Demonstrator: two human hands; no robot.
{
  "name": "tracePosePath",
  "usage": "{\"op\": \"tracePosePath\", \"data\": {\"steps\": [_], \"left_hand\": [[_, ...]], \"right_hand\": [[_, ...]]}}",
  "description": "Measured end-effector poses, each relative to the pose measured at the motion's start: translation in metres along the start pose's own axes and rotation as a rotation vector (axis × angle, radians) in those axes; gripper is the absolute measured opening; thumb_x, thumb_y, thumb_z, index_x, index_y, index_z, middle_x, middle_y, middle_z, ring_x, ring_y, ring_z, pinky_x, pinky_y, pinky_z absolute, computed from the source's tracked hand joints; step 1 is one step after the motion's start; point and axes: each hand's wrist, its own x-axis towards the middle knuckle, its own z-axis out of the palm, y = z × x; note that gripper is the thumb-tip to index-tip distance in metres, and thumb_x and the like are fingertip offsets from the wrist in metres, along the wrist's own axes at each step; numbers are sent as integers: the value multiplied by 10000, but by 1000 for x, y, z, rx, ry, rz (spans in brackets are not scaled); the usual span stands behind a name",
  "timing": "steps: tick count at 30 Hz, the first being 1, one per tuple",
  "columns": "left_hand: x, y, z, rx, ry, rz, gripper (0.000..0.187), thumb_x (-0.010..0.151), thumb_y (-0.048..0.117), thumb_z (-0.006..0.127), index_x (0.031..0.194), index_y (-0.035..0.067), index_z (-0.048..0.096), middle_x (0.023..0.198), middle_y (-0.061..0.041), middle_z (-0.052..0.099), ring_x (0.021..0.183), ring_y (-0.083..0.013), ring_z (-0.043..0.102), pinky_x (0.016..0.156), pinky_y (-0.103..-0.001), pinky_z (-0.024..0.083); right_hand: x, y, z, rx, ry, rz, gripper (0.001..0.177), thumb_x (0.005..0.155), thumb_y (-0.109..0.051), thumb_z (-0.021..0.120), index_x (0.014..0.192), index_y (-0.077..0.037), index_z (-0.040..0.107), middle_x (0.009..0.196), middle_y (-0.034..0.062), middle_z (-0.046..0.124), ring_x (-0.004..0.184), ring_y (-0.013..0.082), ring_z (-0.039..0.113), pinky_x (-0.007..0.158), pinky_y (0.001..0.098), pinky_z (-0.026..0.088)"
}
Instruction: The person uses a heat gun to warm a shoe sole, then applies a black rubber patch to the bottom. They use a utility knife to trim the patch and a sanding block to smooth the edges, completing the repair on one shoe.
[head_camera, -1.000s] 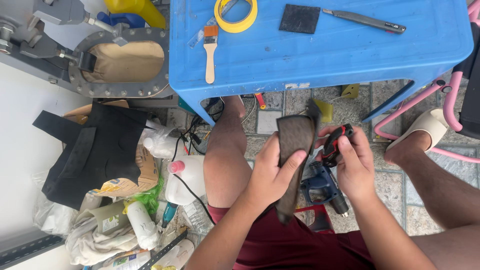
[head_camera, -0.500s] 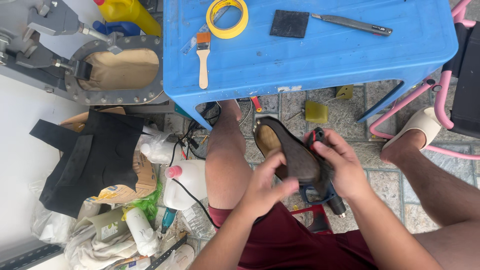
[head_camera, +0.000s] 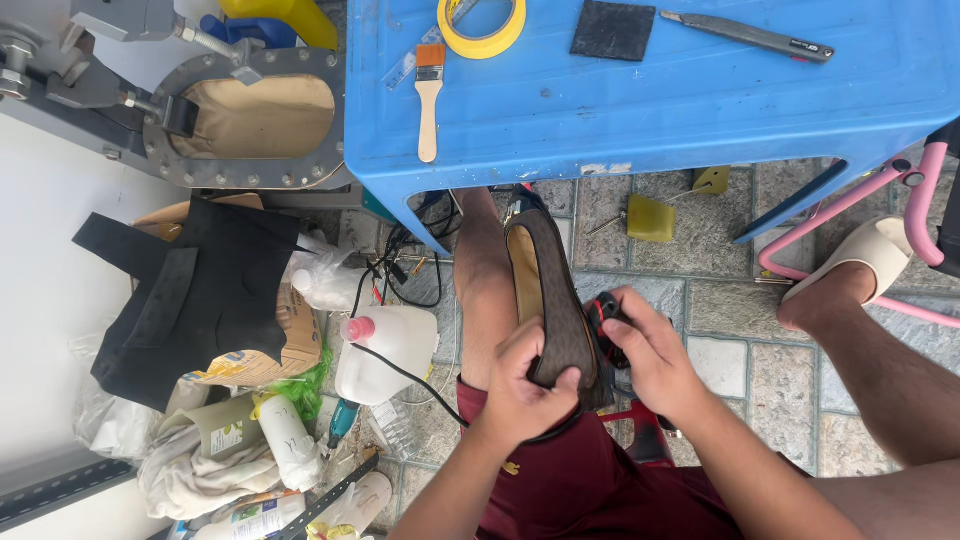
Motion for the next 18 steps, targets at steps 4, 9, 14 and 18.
{"op": "tracePosePath", "data": {"steps": [4, 9, 14, 18], "left_hand": [[0, -4, 5, 88, 11, 41, 304, 778, 34, 768, 785, 36, 464, 763, -91, 506, 635, -215, 490, 587, -316, 417], [5, -1, 2, 164, 36, 110, 261, 761, 42, 774, 793, 22, 516, 741, -108, 534, 614, -260, 544, 569, -341, 442], [11, 6, 1, 241, 51, 65, 122, 803, 54, 725, 874, 7, 637, 767, -115, 611, 654, -277, 643, 594, -352, 512], [9, 4, 0, 194, 68, 59, 76, 836, 38, 678, 898, 4, 651, 780, -115, 618, 658, -267, 646, 601, -350, 513]], "right_hand": [[-7, 7, 3, -12, 22, 50, 176, 997, -131, 478, 1073, -23, 595, 880, 15, 603, 848, 93, 527, 773, 256, 454], [-14, 8, 11, -111, 90, 27, 117, 1001, -103, 505, 1053, -30, 580, 774, 31, 575, 728, 110, 516, 659, 276, 457], [-14, -1, 20, -253, 79, -91, 104, 963, -68, 534, 1035, -20, 592, 760, 63, 611, 666, 146, 590, 630, 291, 499], [-22, -6, 21, -277, 38, -301, 188, 955, -27, 502, 1118, -1, 590, 907, 88, 651, 778, 156, 643, 725, 287, 523]]}}
